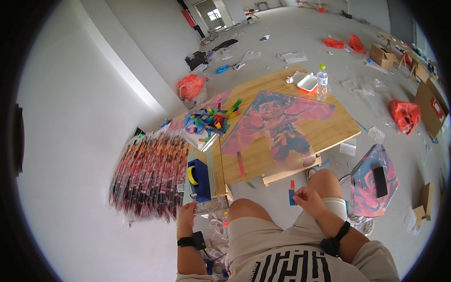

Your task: Assembling kites by taping decorative tails to the main kite body.

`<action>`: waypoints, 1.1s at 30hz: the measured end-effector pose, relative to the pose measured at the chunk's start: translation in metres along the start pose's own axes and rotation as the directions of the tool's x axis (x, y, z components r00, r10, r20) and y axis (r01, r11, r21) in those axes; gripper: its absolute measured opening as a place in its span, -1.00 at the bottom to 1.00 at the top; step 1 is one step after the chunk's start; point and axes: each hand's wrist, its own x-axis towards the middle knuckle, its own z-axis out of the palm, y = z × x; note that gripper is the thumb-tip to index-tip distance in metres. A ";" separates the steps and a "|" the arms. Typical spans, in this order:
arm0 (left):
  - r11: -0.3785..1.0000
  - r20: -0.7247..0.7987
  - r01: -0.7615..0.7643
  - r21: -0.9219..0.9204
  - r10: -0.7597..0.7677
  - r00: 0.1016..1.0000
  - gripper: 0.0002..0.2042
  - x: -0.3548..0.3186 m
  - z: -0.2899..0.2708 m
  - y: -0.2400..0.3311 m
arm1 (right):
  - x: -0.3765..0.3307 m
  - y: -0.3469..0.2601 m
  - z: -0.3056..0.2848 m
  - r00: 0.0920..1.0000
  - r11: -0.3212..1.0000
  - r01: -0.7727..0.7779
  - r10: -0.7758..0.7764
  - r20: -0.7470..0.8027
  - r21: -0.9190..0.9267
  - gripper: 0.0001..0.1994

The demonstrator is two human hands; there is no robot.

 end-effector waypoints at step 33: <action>0.906 -0.112 -0.271 -0.324 0.248 0.962 -0.78 -0.038 0.031 0.023 | 0.017 -0.018 0.021 0.941 0.836 0.266 -0.118 0.317 -0.480 -0.91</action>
